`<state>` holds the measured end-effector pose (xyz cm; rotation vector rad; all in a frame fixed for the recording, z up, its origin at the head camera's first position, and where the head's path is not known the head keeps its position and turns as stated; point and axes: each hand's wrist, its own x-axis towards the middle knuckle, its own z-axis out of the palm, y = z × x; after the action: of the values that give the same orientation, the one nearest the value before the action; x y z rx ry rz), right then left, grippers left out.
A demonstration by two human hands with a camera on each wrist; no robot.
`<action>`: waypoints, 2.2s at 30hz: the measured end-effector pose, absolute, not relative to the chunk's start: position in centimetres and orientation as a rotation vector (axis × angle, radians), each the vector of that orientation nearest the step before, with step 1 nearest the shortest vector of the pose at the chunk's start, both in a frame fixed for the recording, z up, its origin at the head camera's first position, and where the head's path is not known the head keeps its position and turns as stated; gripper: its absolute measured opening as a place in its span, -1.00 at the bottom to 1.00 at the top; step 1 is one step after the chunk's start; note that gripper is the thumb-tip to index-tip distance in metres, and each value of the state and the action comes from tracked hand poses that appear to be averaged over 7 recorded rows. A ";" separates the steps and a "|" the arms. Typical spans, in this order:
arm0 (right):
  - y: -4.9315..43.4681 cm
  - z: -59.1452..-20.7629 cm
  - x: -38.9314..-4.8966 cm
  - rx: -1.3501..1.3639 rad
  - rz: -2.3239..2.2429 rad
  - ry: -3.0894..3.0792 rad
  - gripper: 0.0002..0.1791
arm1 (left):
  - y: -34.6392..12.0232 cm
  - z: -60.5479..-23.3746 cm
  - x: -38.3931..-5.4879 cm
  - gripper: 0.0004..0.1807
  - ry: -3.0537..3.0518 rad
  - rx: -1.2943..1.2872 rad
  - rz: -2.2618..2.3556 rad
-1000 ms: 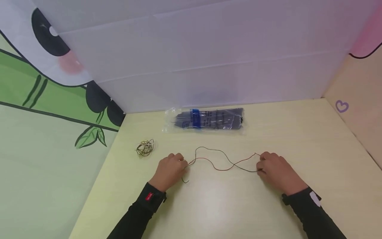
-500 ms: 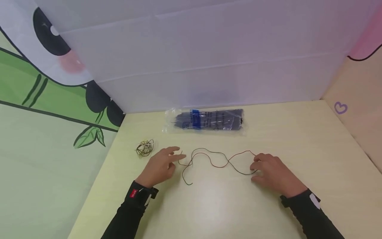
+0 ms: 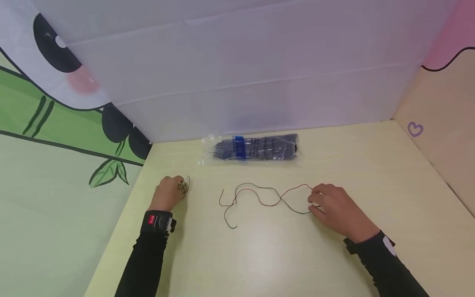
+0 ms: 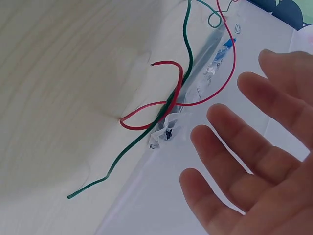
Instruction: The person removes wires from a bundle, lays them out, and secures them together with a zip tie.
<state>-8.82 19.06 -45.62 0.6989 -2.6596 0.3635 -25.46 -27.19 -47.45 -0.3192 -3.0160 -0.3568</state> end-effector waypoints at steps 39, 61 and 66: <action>13.2 -40.1 -15.0 0.923 0.568 -2.195 -0.65 | -13.1 -37.9 -20.1 -0.80 -2.409 -0.982 -0.326; 16.5 -40.6 -15.9 0.919 0.552 -2.165 -0.63 | -18.2 -39.8 -23.8 -0.76 -2.416 -0.679 -0.331; 16.9 -40.4 -15.8 0.888 0.549 -2.196 -0.61 | -20.3 -41.5 -24.9 -0.79 -2.474 -0.572 -0.369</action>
<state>-15.76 16.93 -40.45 0.8878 -2.1960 0.5488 -24.91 -20.34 -41.54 -0.5722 -2.4743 -0.3686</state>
